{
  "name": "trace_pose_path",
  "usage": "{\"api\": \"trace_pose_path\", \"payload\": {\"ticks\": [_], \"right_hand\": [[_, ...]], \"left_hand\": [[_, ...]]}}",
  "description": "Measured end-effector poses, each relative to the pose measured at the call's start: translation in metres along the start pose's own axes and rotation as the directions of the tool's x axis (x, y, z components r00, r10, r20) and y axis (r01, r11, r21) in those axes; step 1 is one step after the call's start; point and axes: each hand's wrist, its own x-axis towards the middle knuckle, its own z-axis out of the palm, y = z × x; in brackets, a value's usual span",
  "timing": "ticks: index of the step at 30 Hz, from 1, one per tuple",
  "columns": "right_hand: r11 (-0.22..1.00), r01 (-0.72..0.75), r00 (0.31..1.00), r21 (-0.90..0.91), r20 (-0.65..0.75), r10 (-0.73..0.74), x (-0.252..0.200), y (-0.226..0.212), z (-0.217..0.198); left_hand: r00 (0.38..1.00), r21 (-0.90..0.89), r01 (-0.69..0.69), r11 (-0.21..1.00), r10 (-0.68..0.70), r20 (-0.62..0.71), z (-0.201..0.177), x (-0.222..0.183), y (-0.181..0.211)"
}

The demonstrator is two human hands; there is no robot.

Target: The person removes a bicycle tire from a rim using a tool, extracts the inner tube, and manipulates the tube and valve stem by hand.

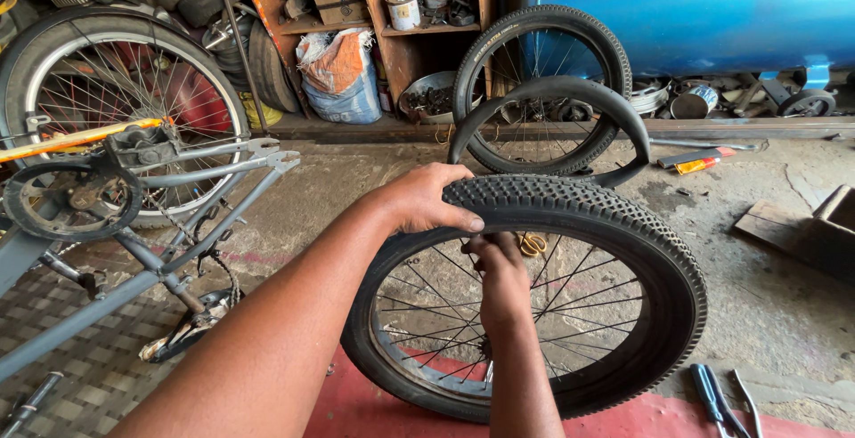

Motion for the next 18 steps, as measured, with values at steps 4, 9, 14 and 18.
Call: {"api": "trace_pose_path", "payload": {"ticks": [4, 9, 14, 18], "right_hand": [[0.999, -0.034, 0.999, 0.009, -0.029, 0.034, 0.0024, 0.0037, 0.0006], [0.994, 0.109, 0.992, 0.023, 0.056, -0.111, 0.0019, 0.0074, -0.0027], [0.994, -0.108, 0.992, -0.032, -0.063, 0.106, 0.0044, 0.0072, -0.0034], [0.995, 0.087, 0.994, 0.051, 0.061, -0.09, 0.0029, 0.0052, 0.0]], "left_hand": [[1.0, 0.014, 0.003, 1.0, -0.003, 0.001, 0.0011, 0.0043, -0.0025], [1.0, 0.027, -0.004, 1.0, 0.004, 0.003, 0.0012, 0.0033, -0.0013], [0.999, -0.004, 0.047, 0.999, -0.047, 0.001, 0.0017, 0.0006, 0.0047], [0.999, 0.005, 0.034, 0.999, -0.034, 0.004, 0.0002, -0.0005, 0.0059]]}}
